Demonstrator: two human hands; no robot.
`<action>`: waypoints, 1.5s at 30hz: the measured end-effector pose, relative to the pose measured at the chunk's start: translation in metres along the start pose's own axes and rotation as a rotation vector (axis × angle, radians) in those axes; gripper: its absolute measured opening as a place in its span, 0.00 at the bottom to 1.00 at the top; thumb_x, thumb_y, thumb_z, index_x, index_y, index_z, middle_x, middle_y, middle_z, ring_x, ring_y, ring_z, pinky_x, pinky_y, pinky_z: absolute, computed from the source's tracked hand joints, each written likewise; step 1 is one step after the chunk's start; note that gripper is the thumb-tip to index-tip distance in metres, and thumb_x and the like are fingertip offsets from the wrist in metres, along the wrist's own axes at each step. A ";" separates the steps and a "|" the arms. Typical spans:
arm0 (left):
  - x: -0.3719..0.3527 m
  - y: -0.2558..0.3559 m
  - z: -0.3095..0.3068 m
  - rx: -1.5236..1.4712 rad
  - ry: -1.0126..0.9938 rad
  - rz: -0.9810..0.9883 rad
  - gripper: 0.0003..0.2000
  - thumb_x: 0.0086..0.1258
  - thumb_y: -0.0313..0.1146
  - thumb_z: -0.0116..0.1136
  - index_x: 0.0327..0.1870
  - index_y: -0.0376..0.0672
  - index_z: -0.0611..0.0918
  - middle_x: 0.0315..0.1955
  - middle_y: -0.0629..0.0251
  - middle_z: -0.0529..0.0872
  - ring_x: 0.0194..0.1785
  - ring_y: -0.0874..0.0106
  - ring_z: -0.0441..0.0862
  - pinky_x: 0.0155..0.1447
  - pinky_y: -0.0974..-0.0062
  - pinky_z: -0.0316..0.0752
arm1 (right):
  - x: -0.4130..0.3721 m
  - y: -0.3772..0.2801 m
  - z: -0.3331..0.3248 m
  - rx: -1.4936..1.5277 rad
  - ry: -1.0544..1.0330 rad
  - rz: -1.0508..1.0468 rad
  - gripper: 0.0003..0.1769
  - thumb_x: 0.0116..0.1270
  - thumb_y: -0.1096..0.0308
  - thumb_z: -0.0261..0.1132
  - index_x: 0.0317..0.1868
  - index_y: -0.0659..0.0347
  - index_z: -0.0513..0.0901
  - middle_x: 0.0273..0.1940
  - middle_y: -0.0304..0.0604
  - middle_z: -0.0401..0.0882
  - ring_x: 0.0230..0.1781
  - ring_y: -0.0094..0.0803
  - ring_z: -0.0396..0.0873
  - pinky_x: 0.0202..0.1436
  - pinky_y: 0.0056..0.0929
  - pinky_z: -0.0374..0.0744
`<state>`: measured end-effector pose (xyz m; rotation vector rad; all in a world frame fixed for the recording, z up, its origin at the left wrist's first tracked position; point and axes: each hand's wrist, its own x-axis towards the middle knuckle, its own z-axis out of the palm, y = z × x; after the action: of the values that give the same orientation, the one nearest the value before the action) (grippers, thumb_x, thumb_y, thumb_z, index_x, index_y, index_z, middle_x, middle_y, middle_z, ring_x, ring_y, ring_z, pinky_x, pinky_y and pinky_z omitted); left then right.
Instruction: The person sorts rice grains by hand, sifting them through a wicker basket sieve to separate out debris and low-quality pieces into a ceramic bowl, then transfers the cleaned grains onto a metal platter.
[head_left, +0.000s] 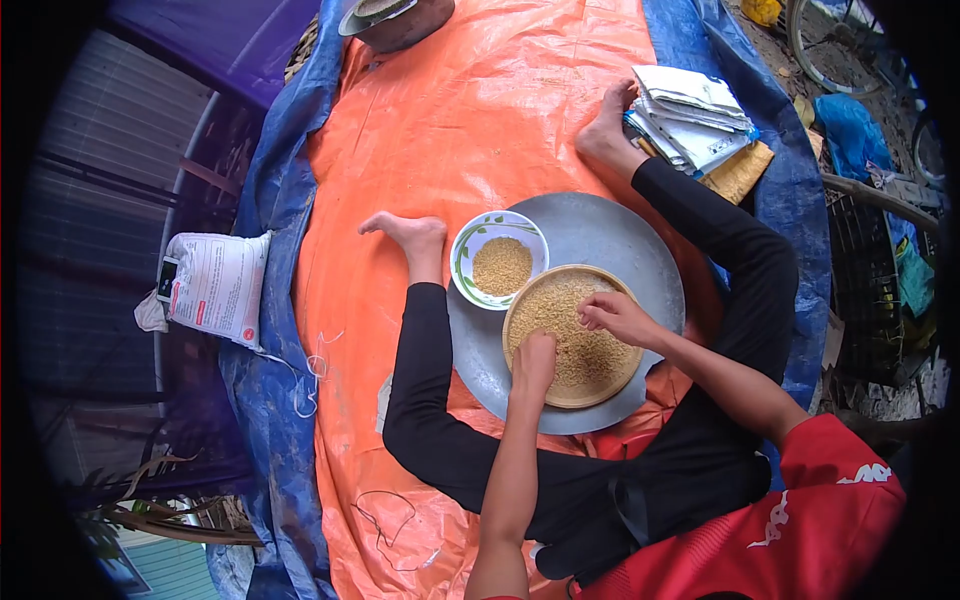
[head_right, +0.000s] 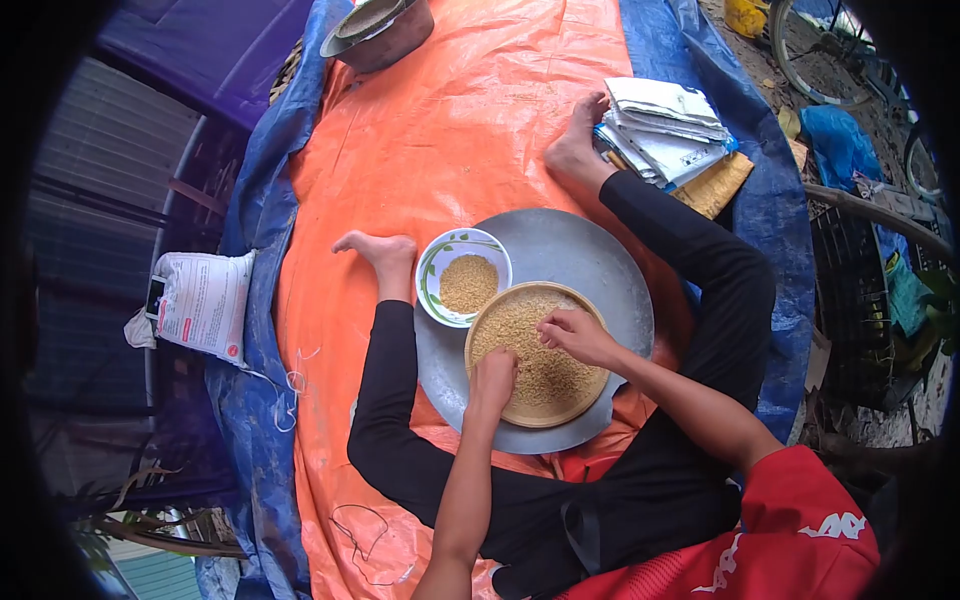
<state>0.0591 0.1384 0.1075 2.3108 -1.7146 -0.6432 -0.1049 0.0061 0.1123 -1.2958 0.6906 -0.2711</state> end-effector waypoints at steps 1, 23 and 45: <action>0.002 0.000 -0.001 -0.001 0.009 0.001 0.03 0.58 0.25 0.58 0.29 0.35 0.81 0.33 0.48 0.81 0.40 0.50 0.82 0.44 0.56 0.77 | -0.001 0.002 -0.001 -0.003 -0.009 0.001 0.14 0.74 0.65 0.55 0.45 0.69 0.80 0.35 0.42 0.82 0.36 0.25 0.80 0.43 0.24 0.80; 0.009 0.023 -0.024 0.071 0.054 0.055 0.04 0.59 0.22 0.55 0.30 0.35 0.82 0.30 0.48 0.82 0.36 0.52 0.84 0.41 0.57 0.78 | 0.000 0.009 -0.009 0.108 -0.047 0.078 0.14 0.73 0.64 0.57 0.46 0.67 0.80 0.37 0.40 0.81 0.38 0.24 0.79 0.46 0.24 0.79; 0.015 0.017 0.001 0.111 0.101 0.090 0.04 0.61 0.24 0.54 0.31 0.36 0.81 0.31 0.49 0.82 0.37 0.51 0.83 0.42 0.55 0.78 | 0.000 0.013 -0.009 0.092 -0.050 0.101 0.14 0.73 0.63 0.57 0.46 0.66 0.80 0.37 0.38 0.80 0.37 0.22 0.78 0.46 0.23 0.78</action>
<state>0.0476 0.1191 0.1103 2.2794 -1.8381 -0.4170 -0.1127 0.0029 0.0987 -1.1724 0.6912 -0.1861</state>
